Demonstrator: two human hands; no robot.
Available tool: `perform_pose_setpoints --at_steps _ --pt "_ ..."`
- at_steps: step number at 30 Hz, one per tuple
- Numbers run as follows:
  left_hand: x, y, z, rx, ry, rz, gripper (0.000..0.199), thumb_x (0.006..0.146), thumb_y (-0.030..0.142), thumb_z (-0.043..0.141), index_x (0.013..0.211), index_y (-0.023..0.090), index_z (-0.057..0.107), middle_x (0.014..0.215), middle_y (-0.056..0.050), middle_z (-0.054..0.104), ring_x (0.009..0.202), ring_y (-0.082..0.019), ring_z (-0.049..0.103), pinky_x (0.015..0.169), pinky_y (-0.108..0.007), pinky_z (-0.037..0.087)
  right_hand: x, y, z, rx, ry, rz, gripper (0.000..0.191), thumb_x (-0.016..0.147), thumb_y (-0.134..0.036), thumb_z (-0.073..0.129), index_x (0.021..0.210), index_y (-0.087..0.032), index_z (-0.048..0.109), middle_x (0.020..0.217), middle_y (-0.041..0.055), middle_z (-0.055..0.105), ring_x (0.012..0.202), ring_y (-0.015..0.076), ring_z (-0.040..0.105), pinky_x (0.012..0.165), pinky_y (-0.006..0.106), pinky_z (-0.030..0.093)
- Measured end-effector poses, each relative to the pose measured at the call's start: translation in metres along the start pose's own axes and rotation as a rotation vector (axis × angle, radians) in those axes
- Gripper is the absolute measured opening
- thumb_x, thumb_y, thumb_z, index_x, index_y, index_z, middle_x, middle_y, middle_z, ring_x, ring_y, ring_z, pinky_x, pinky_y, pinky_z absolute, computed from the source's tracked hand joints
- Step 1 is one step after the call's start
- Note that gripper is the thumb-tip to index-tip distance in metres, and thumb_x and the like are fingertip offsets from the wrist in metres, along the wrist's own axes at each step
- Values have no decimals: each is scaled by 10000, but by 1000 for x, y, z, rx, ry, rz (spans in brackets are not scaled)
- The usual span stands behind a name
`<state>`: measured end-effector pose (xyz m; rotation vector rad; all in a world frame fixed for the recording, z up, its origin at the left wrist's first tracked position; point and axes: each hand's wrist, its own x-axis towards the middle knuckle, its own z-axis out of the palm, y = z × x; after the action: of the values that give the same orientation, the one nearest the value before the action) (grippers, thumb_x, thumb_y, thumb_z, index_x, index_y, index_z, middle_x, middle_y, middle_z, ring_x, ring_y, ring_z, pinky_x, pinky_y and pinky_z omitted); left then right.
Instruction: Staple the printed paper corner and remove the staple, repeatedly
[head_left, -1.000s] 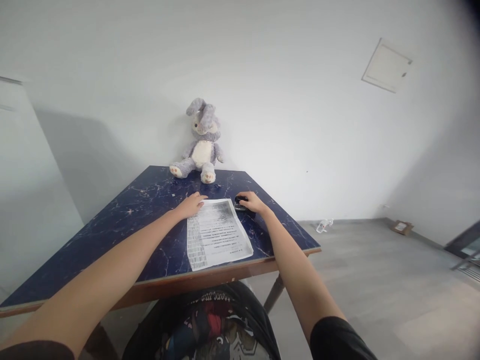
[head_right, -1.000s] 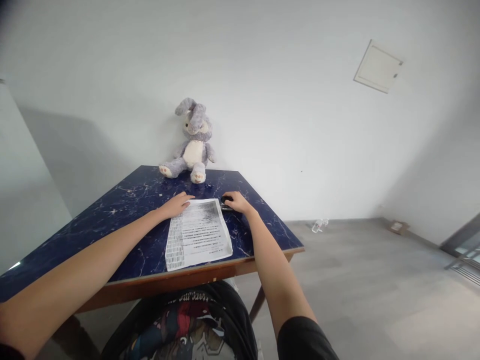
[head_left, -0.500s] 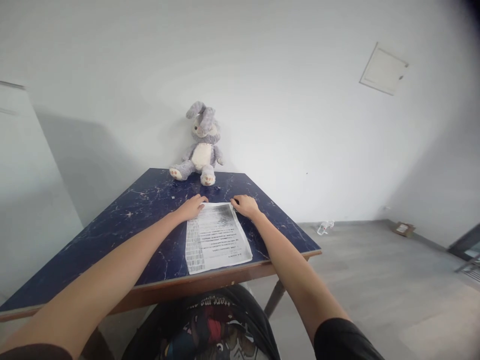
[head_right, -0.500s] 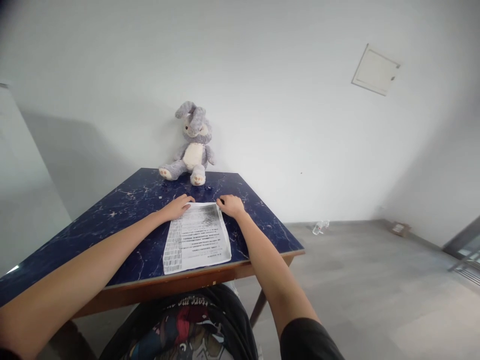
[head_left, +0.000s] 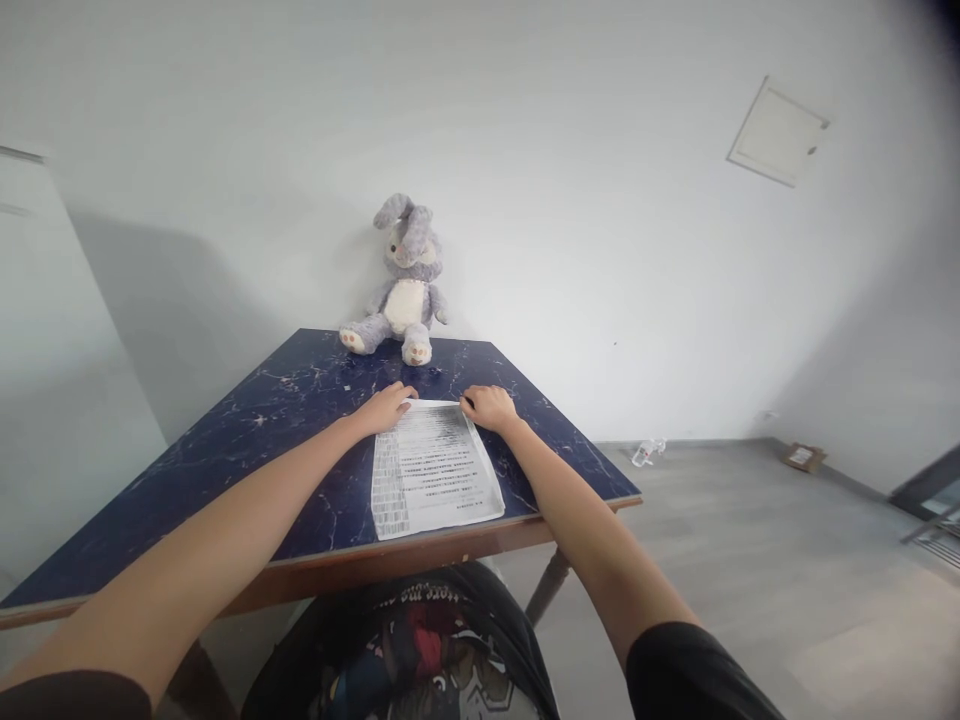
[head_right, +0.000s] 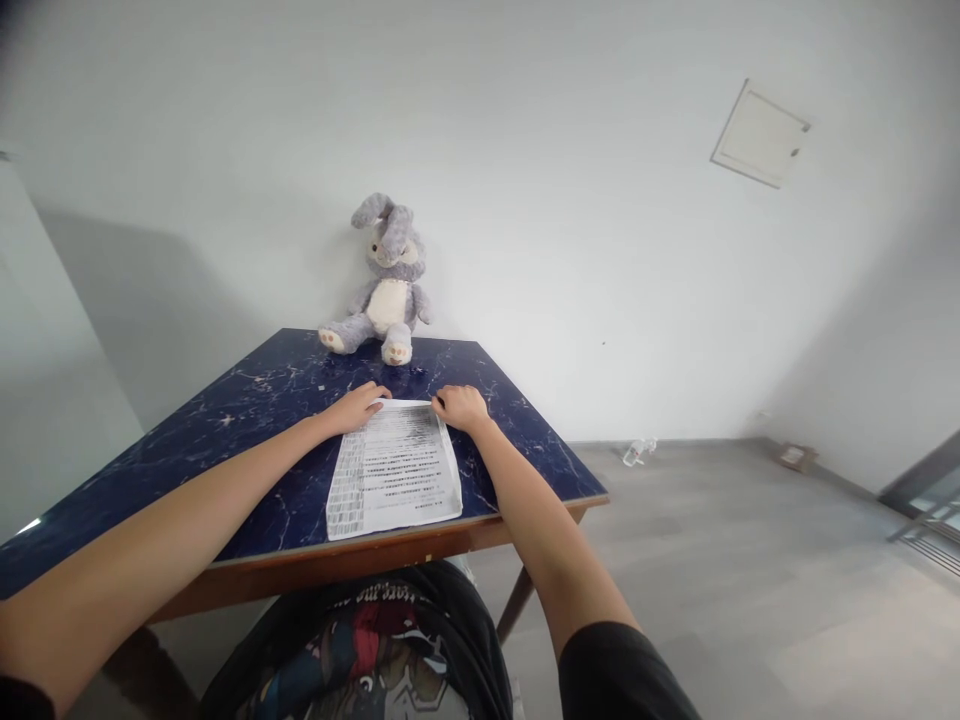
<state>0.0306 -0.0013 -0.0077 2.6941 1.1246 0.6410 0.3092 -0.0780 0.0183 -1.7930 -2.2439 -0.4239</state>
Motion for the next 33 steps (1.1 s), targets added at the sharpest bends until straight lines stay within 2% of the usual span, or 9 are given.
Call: perform_pose_setpoints --at_steps 5,11,15,19,22,24,27,30,33 --pt "0 1 0 11 -10 -2 323 992 231 456 1260 235 637 1175 -91 583 1087 -262 630 999 -389 474 0 -2 2 -43 -34 -33 409 1054 -381 432 939 -174 765 1015 149 763 890 274 701 795 351 445" --pt "-1 2 -1 28 -12 -22 320 990 222 462 1257 227 640 1177 -93 587 1086 -258 631 1008 -392 476 0 -10 3 -105 -46 -125 394 1058 -316 409 1035 -139 760 1090 188 738 1045 298 672 889 374 477" --pt "-2 0 1 52 -13 -3 311 992 195 459 1245 234 635 1177 -91 591 1109 -240 634 1029 -379 472 -1 -11 4 -93 -49 -144 340 1045 -318 453 1018 -140 741 1109 186 729 1042 288 667 915 373 467" --pt "-3 -1 1 73 -18 5 305 1004 210 465 1258 247 629 1180 -90 596 1131 -245 632 1017 -383 476 -2 5 4 77 64 -49 327 1059 -430 465 1056 -184 680 1101 125 717 1017 245 661 889 335 445" --pt "-3 0 0 92 -23 -1 308 1012 223 458 1272 242 622 1184 -95 590 1135 -263 625 1007 -407 477 -6 22 1 203 92 -61 374 998 -548 567 1131 -203 623 1074 78 709 970 227 651 837 311 434" --pt "-2 0 0 97 -28 -12 311 1015 225 449 1274 241 620 1190 -96 582 1131 -266 622 1000 -414 476 -8 32 0 280 84 -109 447 918 -584 668 1151 -207 611 1055 60 711 927 220 648 794 293 426" --pt "-2 0 0 96 -34 -16 311 1016 221 442 1270 242 620 1200 -96 574 1152 -270 607 1007 -426 470 -12 45 -2 377 44 -143 458 862 -593 723 1116 -219 650 1051 49 727 915 218 654 757 277 413" --pt "-2 1 -2 117 -28 -21 324 1017 229 443 1286 247 623 1203 -103 583 1184 -288 578 1035 -464 453 -15 58 -2 430 -19 -119 449 837 -612 734 1049 -218 697 1021 52 744 889 225 657 741 281 406" --pt "-3 8 -5 165 45 -25 344 1009 232 459 1298 257 645 1233 -115 596 1217 -305 544 1069 -503 427 -18 68 -1 455 -39 -59 417 822 -588 737 974 -200 722 917 54 739 803 216 636 722 293 405"
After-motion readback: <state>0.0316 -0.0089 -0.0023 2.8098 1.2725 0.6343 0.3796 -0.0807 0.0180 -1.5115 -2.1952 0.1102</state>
